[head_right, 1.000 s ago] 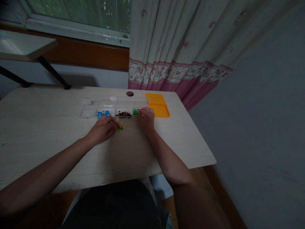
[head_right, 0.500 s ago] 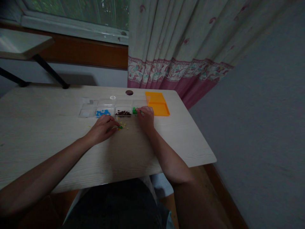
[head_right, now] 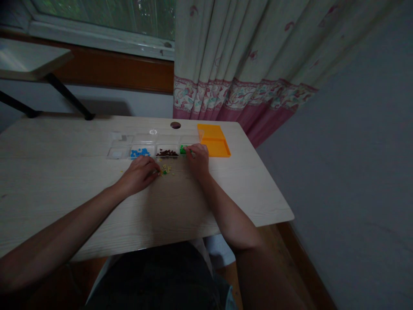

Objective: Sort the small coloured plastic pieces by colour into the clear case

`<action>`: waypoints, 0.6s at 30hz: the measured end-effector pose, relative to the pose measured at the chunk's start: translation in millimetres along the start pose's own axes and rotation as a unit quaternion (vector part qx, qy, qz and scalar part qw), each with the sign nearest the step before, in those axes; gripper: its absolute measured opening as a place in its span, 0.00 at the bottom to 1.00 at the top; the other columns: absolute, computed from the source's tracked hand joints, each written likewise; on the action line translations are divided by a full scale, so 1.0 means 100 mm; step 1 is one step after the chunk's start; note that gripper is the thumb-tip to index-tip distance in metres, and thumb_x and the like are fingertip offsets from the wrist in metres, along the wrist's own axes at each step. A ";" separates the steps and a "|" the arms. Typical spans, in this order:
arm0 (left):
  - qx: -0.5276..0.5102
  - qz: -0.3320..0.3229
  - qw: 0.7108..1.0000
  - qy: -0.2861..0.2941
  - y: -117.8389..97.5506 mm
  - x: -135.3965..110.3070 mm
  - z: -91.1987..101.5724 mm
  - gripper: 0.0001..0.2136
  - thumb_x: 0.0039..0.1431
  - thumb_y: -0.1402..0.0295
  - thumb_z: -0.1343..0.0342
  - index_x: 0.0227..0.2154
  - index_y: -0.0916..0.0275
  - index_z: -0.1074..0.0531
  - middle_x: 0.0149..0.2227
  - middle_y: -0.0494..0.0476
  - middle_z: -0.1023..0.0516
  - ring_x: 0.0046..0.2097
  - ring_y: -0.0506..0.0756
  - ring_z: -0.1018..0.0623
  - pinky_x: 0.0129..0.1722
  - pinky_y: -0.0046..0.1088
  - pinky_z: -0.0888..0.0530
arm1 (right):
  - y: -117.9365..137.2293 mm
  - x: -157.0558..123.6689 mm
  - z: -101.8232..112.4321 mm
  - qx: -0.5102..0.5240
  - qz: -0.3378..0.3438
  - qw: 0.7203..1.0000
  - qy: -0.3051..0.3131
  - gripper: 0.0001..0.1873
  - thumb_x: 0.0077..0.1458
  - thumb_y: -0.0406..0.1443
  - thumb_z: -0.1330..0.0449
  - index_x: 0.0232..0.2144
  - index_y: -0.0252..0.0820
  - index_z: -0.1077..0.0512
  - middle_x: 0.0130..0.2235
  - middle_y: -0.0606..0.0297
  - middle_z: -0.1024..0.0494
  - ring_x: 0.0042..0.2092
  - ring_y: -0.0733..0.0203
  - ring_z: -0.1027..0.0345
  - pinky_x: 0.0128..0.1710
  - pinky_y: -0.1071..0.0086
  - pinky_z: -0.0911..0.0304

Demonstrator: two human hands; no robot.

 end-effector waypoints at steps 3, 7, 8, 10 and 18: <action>-0.003 0.003 1.000 0.006 0.01 0.00 -0.01 0.08 0.63 0.65 0.47 0.40 0.61 0.26 0.41 0.60 0.27 0.45 0.60 0.31 0.46 0.40 0.33 | 0.00 0.00 -0.01 0.003 -0.005 1.000 0.009 0.19 0.65 0.46 0.47 0.32 0.45 0.21 0.35 0.62 0.20 0.41 0.57 0.30 0.48 0.60 0.39; -0.001 -0.003 1.000 0.003 -0.01 0.00 0.01 0.08 0.64 0.64 0.47 0.40 0.60 0.26 0.41 0.60 0.27 0.45 0.60 0.31 0.46 0.40 0.33 | -0.01 0.01 -0.02 0.005 -0.009 1.000 0.011 0.18 0.65 0.46 0.47 0.32 0.46 0.21 0.36 0.62 0.20 0.41 0.57 0.29 0.49 0.59 0.39; 0.001 -0.004 1.000 0.002 -0.01 0.00 0.01 0.08 0.64 0.63 0.48 0.40 0.60 0.26 0.41 0.60 0.27 0.45 0.60 0.30 0.46 0.40 0.33 | -0.02 0.01 -0.02 0.005 -0.009 1.000 0.011 0.19 0.65 0.46 0.47 0.32 0.46 0.21 0.35 0.62 0.20 0.41 0.57 0.29 0.49 0.60 0.39; 0.005 0.001 1.000 0.003 0.00 0.00 0.02 0.08 0.64 0.64 0.48 0.40 0.60 0.26 0.41 0.60 0.27 0.45 0.60 0.31 0.47 0.41 0.33 | -0.01 0.01 -0.02 0.004 -0.008 1.000 0.011 0.19 0.65 0.46 0.47 0.32 0.45 0.21 0.35 0.62 0.20 0.41 0.58 0.30 0.49 0.60 0.39; 0.024 0.008 1.000 0.010 0.04 0.00 0.00 0.08 0.65 0.66 0.50 0.40 0.61 0.27 0.41 0.60 0.28 0.45 0.60 0.31 0.47 0.42 0.33 | 0.01 0.01 0.00 0.001 -0.006 1.000 0.014 0.19 0.64 0.47 0.47 0.32 0.45 0.21 0.36 0.62 0.20 0.41 0.57 0.29 0.48 0.60 0.39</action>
Point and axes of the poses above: each hand's wrist, its own x-axis towards the middle knuckle, its own z-axis out of the back of the hand, y = z × x, the point moved 6 cm from there along x, towards the middle knuckle
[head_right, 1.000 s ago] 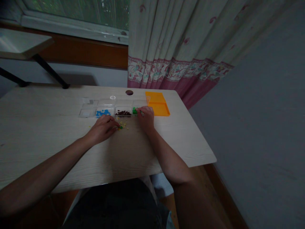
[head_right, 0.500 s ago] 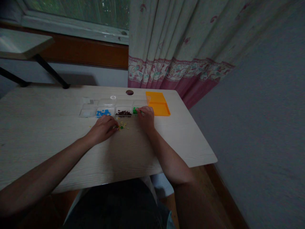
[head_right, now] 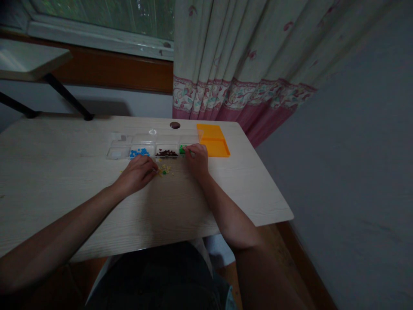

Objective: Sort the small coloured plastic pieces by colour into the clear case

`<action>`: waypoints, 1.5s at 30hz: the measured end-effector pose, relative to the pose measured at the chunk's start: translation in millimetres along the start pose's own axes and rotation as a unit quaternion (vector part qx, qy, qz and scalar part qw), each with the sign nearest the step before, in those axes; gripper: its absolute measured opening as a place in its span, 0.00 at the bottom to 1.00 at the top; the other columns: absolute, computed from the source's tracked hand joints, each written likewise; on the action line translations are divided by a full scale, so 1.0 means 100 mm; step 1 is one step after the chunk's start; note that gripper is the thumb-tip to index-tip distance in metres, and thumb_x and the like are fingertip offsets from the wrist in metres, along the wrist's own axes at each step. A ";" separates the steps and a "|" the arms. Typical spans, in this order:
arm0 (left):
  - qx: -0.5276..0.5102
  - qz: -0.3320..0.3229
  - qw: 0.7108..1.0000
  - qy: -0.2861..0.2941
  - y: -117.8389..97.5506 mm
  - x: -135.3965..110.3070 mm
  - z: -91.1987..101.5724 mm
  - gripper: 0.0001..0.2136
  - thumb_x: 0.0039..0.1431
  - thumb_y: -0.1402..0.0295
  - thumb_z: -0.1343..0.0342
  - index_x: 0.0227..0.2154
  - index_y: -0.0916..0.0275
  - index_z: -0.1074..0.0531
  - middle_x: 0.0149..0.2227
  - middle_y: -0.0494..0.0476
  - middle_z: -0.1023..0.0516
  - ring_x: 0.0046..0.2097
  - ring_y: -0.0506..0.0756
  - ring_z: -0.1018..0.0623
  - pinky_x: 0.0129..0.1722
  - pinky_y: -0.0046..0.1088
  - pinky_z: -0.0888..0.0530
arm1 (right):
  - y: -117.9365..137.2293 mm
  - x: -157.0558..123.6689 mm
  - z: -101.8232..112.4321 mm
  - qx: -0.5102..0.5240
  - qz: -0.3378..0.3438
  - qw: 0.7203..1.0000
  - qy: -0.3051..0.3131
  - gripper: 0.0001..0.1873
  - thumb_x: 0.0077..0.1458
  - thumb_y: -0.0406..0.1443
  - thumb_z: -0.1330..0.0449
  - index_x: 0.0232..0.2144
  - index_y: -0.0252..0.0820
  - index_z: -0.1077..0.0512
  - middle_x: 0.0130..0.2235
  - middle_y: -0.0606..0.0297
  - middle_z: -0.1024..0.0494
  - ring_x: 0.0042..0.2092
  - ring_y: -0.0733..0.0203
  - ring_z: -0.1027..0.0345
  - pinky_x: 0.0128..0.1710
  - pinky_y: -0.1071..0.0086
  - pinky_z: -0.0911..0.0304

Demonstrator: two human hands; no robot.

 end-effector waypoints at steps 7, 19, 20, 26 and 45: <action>-0.003 0.015 1.000 -0.023 0.02 0.01 0.02 0.09 0.66 0.66 0.52 0.36 0.63 0.28 0.38 0.61 0.28 0.43 0.60 0.31 0.45 0.42 0.32 | 0.02 0.00 0.00 0.005 -0.002 1.000 0.005 0.20 0.65 0.47 0.48 0.32 0.45 0.21 0.35 0.61 0.20 0.41 0.57 0.30 0.48 0.60 0.39; -0.084 0.045 0.990 -0.101 0.04 0.02 0.11 0.11 0.68 0.66 0.54 0.32 0.62 0.30 0.33 0.58 0.29 0.40 0.58 0.30 0.42 0.37 0.33 | 0.51 -0.16 -0.07 0.034 0.158 0.986 0.049 0.11 0.62 0.42 0.42 0.36 0.48 0.20 0.35 0.63 0.21 0.42 0.57 0.32 0.48 0.61 0.38; -0.099 0.045 0.988 -0.108 0.04 0.02 0.12 0.11 0.68 0.66 0.54 0.31 0.62 0.30 0.32 0.57 0.29 0.39 0.57 0.30 0.41 0.36 0.34 | 0.61 -0.21 -0.10 0.043 0.186 0.979 0.069 0.10 0.61 0.41 0.41 0.38 0.49 0.20 0.36 0.63 0.22 0.43 0.57 0.32 0.49 0.61 0.38; -0.163 0.042 0.977 -0.132 0.03 0.03 0.14 0.14 0.68 0.65 0.55 0.27 0.61 0.33 0.29 0.55 0.32 0.36 0.55 0.31 0.37 0.33 0.34 | 0.89 -0.39 -0.20 0.057 0.228 0.968 0.085 0.09 0.61 0.39 0.40 0.42 0.49 0.21 0.37 0.63 0.21 0.44 0.58 0.33 0.49 0.61 0.39; -0.162 0.037 0.980 -0.109 -0.05 0.03 0.14 0.16 0.69 0.66 0.56 0.25 0.61 0.32 0.27 0.55 0.31 0.34 0.54 0.31 0.37 0.33 0.34 | 0.98 -0.43 -0.10 0.019 0.229 0.972 0.058 0.07 0.61 0.39 0.40 0.35 0.48 0.21 0.36 0.65 0.21 0.45 0.58 0.33 0.50 0.61 0.41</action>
Point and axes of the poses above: each hand's wrist, its own x-axis towards the middle knuckle, its own z-axis out of the back of the hand, y = z × x, the point moved 6 cm from there along x, towards the middle knuckle
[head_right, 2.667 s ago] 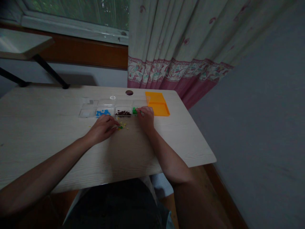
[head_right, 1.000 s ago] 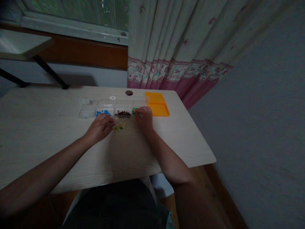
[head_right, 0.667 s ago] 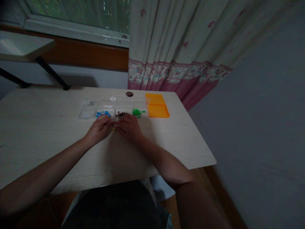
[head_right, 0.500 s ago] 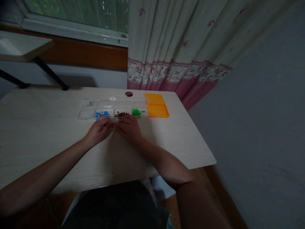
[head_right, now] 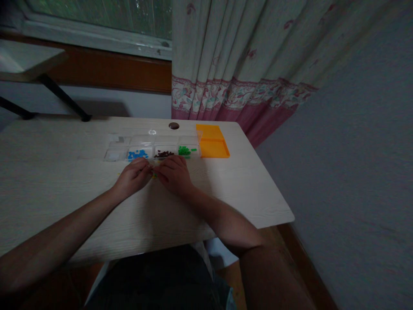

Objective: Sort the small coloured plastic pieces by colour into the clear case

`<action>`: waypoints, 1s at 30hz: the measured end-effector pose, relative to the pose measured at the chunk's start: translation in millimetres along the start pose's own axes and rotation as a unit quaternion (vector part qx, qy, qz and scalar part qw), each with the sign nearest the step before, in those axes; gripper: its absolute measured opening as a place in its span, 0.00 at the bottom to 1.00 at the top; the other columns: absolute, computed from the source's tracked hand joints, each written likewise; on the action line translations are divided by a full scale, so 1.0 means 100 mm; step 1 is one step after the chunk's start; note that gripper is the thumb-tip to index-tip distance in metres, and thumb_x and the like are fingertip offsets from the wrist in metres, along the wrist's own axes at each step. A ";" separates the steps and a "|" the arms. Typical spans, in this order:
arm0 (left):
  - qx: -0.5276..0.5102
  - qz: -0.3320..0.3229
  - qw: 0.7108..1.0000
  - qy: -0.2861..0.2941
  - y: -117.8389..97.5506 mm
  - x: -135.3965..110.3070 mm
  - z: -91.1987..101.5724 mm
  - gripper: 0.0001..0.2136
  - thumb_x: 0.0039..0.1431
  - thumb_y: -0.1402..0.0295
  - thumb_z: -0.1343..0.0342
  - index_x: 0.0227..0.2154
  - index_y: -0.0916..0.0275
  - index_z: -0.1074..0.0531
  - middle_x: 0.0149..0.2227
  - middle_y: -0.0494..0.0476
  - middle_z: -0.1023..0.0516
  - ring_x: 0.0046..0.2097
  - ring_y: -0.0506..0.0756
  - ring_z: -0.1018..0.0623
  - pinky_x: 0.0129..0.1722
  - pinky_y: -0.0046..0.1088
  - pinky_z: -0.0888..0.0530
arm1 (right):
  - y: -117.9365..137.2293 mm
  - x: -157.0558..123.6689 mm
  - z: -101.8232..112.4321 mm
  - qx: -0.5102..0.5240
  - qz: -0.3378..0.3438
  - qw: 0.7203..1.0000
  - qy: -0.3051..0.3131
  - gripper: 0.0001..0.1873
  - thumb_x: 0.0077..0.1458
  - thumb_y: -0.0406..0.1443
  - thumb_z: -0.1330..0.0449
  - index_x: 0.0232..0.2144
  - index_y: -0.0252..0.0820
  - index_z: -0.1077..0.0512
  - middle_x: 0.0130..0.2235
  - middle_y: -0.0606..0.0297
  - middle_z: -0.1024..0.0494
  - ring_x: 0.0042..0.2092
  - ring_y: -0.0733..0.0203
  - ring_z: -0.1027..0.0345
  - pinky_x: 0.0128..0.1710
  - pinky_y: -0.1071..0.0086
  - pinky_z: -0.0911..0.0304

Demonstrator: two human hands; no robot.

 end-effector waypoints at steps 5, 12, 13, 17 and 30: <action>0.015 0.013 0.999 -0.032 0.05 0.00 0.06 0.14 0.69 0.66 0.54 0.34 0.61 0.25 0.32 0.57 0.26 0.39 0.55 0.28 0.42 0.34 0.32 | -0.38 0.04 0.15 -0.026 -0.072 0.996 -0.044 0.09 0.62 0.39 0.41 0.34 0.46 0.20 0.35 0.63 0.21 0.43 0.58 0.32 0.49 0.62 0.41; 0.023 0.022 0.998 -0.045 0.09 0.01 0.11 0.14 0.68 0.65 0.53 0.36 0.61 0.23 0.33 0.57 0.26 0.39 0.56 0.27 0.43 0.35 0.32 | -1.18 -0.11 0.21 -0.113 -0.245 0.962 -0.037 0.10 0.61 0.39 0.40 0.33 0.45 0.20 0.38 0.62 0.20 0.44 0.56 0.34 0.48 0.62 0.43; 0.024 0.022 0.999 -0.042 0.09 0.02 0.10 0.14 0.68 0.65 0.54 0.35 0.61 0.23 0.33 0.57 0.26 0.39 0.56 0.27 0.43 0.35 0.32 | -1.21 -0.13 0.20 -0.118 -0.244 0.962 -0.040 0.09 0.61 0.39 0.40 0.33 0.45 0.20 0.39 0.62 0.20 0.45 0.55 0.35 0.48 0.62 0.43; 0.037 0.026 0.998 -0.036 0.10 0.04 0.11 0.14 0.68 0.64 0.54 0.35 0.61 0.23 0.32 0.57 0.25 0.39 0.56 0.27 0.43 0.36 0.32 | -1.20 -0.14 0.19 -0.115 -0.211 0.968 -0.072 0.11 0.63 0.39 0.42 0.37 0.46 0.20 0.39 0.61 0.21 0.45 0.55 0.35 0.48 0.61 0.43; 0.066 -0.047 0.995 0.051 0.10 0.00 0.00 0.09 0.65 0.68 0.49 0.40 0.61 0.24 0.34 0.57 0.26 0.40 0.56 0.28 0.44 0.34 0.33 | -1.20 -0.12 0.20 -0.048 -0.197 0.974 -0.103 0.13 0.63 0.41 0.43 0.36 0.42 0.20 0.36 0.60 0.20 0.41 0.56 0.31 0.47 0.60 0.40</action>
Point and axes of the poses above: each hand's wrist, its own x-axis towards the middle knuckle, its own z-axis out of the back of the hand, y = z × x, the point moved 6 cm from there along x, towards the middle knuckle
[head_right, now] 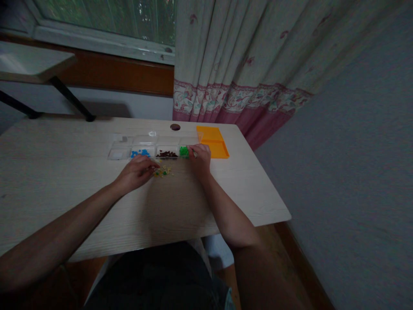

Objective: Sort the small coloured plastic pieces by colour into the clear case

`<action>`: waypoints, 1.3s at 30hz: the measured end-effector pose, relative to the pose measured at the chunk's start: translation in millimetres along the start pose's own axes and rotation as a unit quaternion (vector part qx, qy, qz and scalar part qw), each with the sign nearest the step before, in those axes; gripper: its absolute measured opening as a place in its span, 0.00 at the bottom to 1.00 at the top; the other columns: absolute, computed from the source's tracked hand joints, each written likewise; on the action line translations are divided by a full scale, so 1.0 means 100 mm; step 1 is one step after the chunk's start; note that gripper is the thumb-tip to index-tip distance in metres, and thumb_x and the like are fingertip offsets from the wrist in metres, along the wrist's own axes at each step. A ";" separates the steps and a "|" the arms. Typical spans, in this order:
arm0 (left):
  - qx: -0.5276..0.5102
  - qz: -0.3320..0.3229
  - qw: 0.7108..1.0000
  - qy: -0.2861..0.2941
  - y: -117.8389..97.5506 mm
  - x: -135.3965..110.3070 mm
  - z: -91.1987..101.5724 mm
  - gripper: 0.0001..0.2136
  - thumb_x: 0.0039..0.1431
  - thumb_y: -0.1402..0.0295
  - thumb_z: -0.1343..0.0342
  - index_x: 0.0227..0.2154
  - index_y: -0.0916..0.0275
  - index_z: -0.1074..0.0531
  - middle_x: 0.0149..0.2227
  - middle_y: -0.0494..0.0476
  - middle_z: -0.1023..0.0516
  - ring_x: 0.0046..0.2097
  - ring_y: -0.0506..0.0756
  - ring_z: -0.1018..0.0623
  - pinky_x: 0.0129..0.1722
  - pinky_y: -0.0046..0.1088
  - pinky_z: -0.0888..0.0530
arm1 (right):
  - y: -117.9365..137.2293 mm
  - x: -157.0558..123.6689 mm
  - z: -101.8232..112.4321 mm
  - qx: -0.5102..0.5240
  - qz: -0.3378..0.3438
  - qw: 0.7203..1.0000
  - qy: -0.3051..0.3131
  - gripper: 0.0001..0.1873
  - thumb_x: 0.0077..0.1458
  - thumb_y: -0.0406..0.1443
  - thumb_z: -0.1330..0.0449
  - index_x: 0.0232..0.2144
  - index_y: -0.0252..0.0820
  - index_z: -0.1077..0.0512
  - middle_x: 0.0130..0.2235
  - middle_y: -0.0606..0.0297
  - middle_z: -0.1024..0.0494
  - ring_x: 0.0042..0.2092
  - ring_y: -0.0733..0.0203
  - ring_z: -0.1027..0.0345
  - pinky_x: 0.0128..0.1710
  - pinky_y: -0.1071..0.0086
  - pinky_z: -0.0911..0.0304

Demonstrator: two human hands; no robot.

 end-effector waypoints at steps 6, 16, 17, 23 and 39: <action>0.027 0.001 0.998 0.055 -0.01 -0.01 -0.05 0.08 0.61 0.63 0.43 0.39 0.59 0.25 0.39 0.58 0.26 0.44 0.58 0.29 0.46 0.37 0.34 | 0.02 0.00 0.00 0.009 -0.003 1.000 -0.004 0.15 0.63 0.43 0.43 0.35 0.42 0.20 0.35 0.60 0.20 0.40 0.56 0.31 0.46 0.60 0.39; 0.040 0.014 0.997 0.062 0.03 -0.02 -0.08 0.06 0.63 0.65 0.45 0.37 0.60 0.26 0.38 0.58 0.26 0.43 0.59 0.30 0.46 0.39 0.33 | 0.04 -0.01 0.01 0.016 0.003 1.000 -0.009 0.16 0.64 0.45 0.45 0.35 0.44 0.20 0.35 0.61 0.21 0.40 0.56 0.31 0.47 0.60 0.39; 0.039 0.016 0.997 0.062 0.03 -0.02 -0.08 0.06 0.63 0.65 0.45 0.37 0.60 0.26 0.38 0.58 0.26 0.43 0.59 0.30 0.46 0.39 0.33 | 0.05 -0.01 0.01 0.018 0.005 1.000 -0.009 0.16 0.64 0.45 0.45 0.35 0.44 0.20 0.34 0.61 0.20 0.40 0.56 0.31 0.47 0.60 0.39; 0.048 0.018 0.998 0.042 0.01 -0.01 -0.05 0.06 0.63 0.65 0.46 0.36 0.61 0.27 0.37 0.58 0.28 0.42 0.59 0.30 0.45 0.39 0.33 | 0.10 -0.01 0.03 0.026 0.023 0.999 -0.012 0.16 0.64 0.45 0.44 0.35 0.42 0.21 0.35 0.60 0.20 0.40 0.57 0.30 0.46 0.60 0.38; -0.102 0.089 0.988 -0.076 0.02 0.02 0.04 0.11 0.67 0.62 0.53 0.32 0.60 0.33 0.32 0.55 0.32 0.37 0.55 0.31 0.38 0.32 0.32 | 0.88 -0.18 0.01 0.075 0.188 0.973 0.109 0.11 0.62 0.40 0.43 0.43 0.50 0.21 0.37 0.62 0.21 0.44 0.57 0.31 0.50 0.59 0.38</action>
Point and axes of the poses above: each hand's wrist, its own x-axis towards the middle knuckle, its own z-axis out of the back of the hand, y = z × x, the point moved 6 cm from there along x, towards the middle knuckle
